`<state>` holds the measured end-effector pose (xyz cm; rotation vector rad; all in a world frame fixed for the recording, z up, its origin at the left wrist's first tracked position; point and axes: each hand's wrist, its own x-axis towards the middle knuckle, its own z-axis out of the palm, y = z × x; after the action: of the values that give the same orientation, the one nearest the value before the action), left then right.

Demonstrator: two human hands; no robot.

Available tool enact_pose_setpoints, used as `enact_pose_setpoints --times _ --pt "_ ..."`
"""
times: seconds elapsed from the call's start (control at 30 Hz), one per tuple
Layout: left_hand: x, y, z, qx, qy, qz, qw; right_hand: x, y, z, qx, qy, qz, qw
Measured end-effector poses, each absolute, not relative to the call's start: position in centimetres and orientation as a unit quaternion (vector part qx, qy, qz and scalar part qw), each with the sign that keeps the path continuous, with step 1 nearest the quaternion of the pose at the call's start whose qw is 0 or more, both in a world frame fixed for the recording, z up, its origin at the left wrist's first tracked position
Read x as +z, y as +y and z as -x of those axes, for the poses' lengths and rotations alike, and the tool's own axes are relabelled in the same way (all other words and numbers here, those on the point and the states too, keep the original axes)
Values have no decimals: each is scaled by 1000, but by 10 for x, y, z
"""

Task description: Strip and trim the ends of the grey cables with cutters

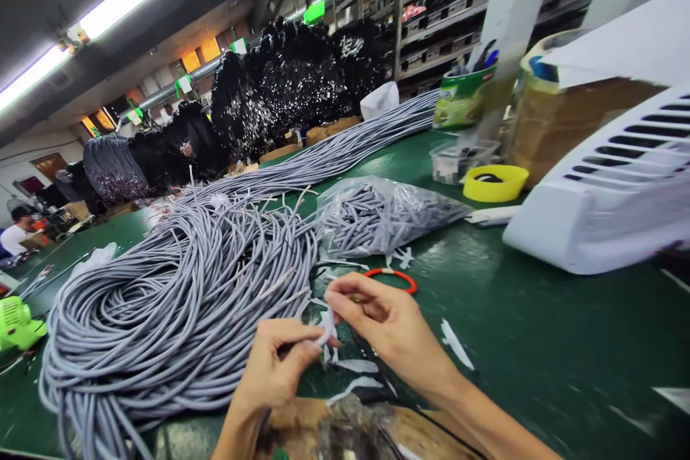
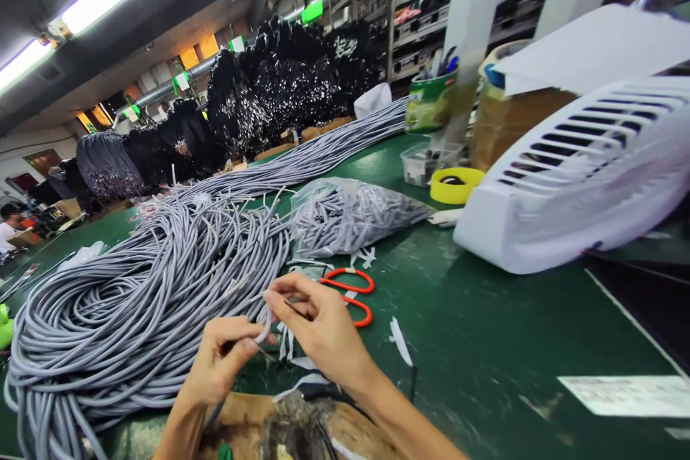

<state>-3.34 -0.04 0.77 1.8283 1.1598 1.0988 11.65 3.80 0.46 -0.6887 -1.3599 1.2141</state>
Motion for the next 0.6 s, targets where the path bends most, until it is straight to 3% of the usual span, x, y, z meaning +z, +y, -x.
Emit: enact_pose_setpoints --times 0.17,0.3,0.43,0.6 --pt "6 -3 34 450 420 -726 306 -1 42 -111 559 -620 268 482" --pt "5 -1 37 486 502 -695 169 -1 37 -115 419 -695 308 497" --pt "2 0 36 393 536 -746 47 0 33 -119 306 -729 318 523" --pt "-3 -4 30 376 487 -787 -49 -6 42 -111 410 -665 382 493"
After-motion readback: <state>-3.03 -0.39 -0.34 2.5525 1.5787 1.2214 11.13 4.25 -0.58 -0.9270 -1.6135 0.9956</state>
